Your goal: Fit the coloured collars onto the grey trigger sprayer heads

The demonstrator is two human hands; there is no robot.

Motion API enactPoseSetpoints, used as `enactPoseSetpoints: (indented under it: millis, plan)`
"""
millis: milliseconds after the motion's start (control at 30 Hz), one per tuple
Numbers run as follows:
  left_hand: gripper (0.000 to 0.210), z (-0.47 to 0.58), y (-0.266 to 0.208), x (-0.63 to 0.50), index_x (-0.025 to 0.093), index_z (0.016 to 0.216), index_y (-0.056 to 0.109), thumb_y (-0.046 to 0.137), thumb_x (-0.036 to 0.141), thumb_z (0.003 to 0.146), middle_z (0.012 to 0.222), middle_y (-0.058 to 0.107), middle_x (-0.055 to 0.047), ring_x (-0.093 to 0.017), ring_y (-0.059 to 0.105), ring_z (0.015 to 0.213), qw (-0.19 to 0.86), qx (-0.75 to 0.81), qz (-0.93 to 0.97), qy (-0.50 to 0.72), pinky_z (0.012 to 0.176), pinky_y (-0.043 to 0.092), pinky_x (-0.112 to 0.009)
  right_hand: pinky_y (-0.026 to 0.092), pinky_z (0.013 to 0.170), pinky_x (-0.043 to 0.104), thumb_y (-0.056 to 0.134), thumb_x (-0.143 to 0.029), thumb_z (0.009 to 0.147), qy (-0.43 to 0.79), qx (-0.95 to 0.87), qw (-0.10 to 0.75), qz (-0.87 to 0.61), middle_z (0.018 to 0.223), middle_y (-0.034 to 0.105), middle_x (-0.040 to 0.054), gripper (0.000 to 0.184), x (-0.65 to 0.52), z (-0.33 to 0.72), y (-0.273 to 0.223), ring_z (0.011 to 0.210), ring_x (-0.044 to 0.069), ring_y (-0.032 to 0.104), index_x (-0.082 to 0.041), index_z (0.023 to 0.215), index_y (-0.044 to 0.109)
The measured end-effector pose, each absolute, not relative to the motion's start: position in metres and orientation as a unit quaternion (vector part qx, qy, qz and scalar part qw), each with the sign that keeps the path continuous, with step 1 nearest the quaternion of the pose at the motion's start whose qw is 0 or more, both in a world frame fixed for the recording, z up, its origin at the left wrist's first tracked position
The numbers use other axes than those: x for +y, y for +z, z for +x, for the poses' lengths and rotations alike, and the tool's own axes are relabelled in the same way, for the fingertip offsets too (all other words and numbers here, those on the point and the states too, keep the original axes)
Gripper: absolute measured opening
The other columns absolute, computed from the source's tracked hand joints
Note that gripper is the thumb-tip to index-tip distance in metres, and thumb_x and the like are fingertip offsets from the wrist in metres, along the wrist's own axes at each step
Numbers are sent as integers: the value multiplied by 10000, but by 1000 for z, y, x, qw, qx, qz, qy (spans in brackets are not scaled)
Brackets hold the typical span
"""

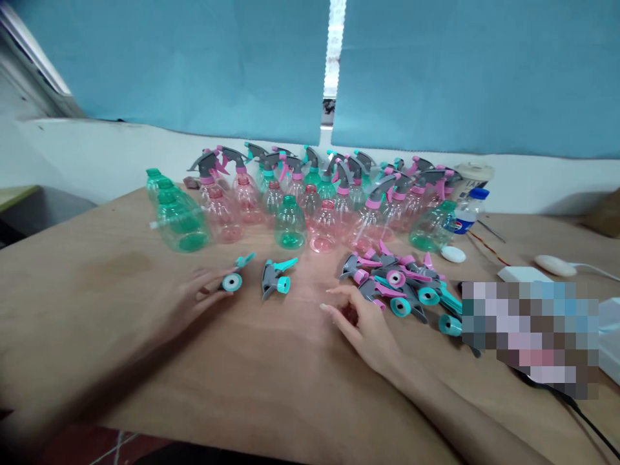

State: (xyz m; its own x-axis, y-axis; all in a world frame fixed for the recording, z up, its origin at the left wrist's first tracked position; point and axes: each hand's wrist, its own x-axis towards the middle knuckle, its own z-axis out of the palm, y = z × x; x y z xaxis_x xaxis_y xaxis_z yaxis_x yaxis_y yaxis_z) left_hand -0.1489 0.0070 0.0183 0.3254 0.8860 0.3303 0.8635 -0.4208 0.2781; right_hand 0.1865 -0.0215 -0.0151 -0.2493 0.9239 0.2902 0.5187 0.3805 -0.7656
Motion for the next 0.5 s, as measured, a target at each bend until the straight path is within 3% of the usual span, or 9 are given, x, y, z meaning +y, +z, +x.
enactPoseSetpoints:
  millis: [100, 500]
  plan:
    - [301, -135, 14, 6, 216, 1181, 576, 504, 324, 910, 1139, 638, -56, -240, 557, 1042, -19, 483, 859, 170, 882, 472, -393, 383, 524, 253, 487, -386, 913, 279, -739, 369, -490, 681, 524, -29, 250, -22, 186, -15, 570, 127, 514, -210, 1091, 499]
    - [302, -109, 15, 9, 205, 1180, 556, 482, 346, 924, 1129, 629, -50, -223, 544, 1018, -13, 449, 881, 150, 851, 471, -362, 371, 542, 246, 503, -354, 907, 289, -746, 355, -484, 679, 544, -32, 173, -22, 189, -14, 592, 123, 517, -217, 1003, 545]
